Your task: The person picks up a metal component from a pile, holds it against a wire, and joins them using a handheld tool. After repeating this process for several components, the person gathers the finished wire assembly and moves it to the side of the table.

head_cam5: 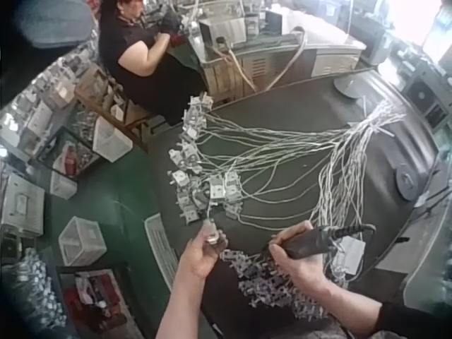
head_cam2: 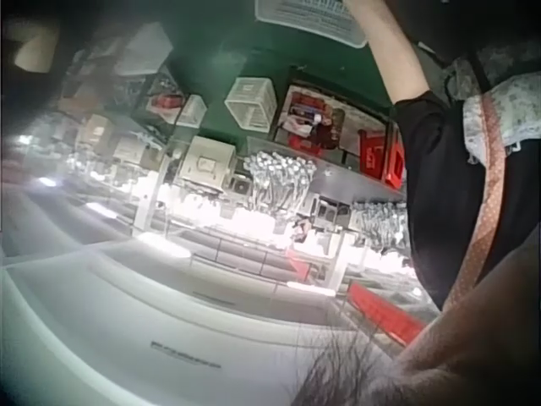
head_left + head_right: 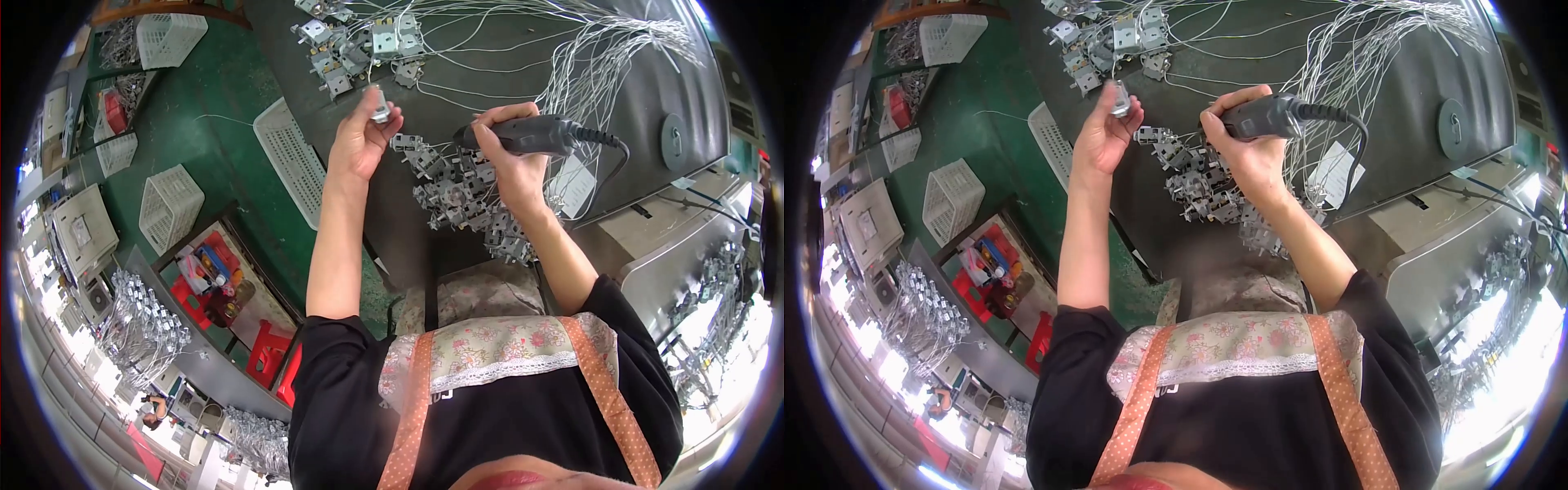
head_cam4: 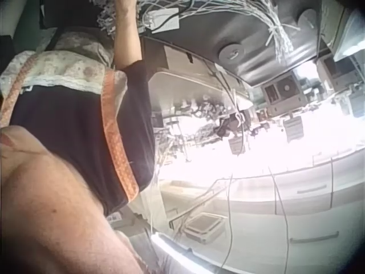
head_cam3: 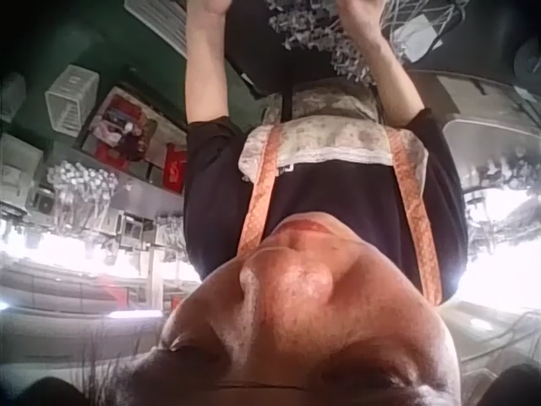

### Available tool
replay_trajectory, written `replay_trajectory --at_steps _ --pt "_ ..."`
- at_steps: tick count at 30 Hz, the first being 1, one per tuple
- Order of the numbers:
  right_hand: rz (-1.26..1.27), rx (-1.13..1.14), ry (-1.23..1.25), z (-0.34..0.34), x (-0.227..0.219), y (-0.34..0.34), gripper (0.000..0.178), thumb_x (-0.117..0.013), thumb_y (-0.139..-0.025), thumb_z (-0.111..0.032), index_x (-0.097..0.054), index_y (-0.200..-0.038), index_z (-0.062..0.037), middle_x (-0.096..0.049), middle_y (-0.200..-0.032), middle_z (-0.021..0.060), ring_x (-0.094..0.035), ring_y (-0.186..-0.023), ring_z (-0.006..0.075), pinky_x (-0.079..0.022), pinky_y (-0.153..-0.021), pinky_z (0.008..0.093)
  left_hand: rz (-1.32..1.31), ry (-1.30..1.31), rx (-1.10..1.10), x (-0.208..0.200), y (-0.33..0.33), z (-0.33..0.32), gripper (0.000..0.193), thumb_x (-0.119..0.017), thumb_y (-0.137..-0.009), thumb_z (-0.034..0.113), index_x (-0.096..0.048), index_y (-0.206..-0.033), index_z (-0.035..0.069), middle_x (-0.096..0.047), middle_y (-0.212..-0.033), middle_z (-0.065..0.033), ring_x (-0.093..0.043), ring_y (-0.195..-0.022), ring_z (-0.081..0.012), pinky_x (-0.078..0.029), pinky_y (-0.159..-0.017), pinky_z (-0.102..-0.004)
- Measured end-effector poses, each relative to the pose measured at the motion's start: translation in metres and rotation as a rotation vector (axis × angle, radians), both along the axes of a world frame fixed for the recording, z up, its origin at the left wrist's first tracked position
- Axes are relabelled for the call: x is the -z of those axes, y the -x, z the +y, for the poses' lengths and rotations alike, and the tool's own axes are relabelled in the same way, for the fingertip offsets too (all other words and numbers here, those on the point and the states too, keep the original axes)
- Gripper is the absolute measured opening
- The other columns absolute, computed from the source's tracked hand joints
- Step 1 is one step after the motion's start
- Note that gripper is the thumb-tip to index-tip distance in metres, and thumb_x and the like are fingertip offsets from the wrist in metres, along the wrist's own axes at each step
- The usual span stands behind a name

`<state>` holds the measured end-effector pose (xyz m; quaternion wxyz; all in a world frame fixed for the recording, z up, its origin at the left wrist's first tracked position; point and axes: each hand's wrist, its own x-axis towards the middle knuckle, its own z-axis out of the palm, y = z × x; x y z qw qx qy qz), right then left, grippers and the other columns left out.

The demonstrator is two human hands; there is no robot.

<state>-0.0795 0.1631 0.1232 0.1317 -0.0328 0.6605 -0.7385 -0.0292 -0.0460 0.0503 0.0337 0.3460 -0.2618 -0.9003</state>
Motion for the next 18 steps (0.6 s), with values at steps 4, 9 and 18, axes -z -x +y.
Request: replay_trajectory --at_steps 4,9,18 --pt "-0.005 -0.027 -0.020 -0.001 -0.003 0.000 0.025 -0.069 -0.080 0.002 -0.050 -0.094 -0.0040 -0.061 -0.089 0.0064 -0.058 -0.083 0.0135 -0.047 -0.076 0.0292 -0.011 -0.646 -0.093 -0.001 0.008 -0.014 0.037 -0.068 -0.091 0.027 -0.057 -0.106 -0.005 -0.063 -0.090 -0.0137 -0.065 -0.083 -0.0236 -0.059 -0.072 -0.0355" --pt "-0.022 -0.012 -0.005 0.000 -0.004 0.000 0.026 -0.072 -0.079 -0.001 -0.050 -0.093 -0.0044 -0.061 -0.085 0.0039 -0.056 -0.073 0.0087 -0.048 -0.066 0.0248 0.067 -0.083 0.025 -0.025 0.002 0.005 0.036 -0.067 -0.091 0.027 -0.057 -0.102 -0.006 -0.066 -0.094 -0.0123 -0.065 -0.080 -0.0206 -0.057 -0.071 -0.0317" --pt "0.099 -0.046 0.165 -0.013 -0.028 0.002 0.029 -0.069 -0.079 0.004 -0.046 -0.097 -0.0030 -0.062 -0.090 0.0081 -0.060 -0.084 0.0140 -0.050 -0.078 0.0294 -0.123 1.825 0.305 -0.025 -0.031 0.012 0.032 -0.080 -0.072 0.013 -0.058 -0.095 0.004 -0.063 -0.083 -0.0103 -0.062 -0.070 -0.0295 -0.050 -0.062 -0.0369"
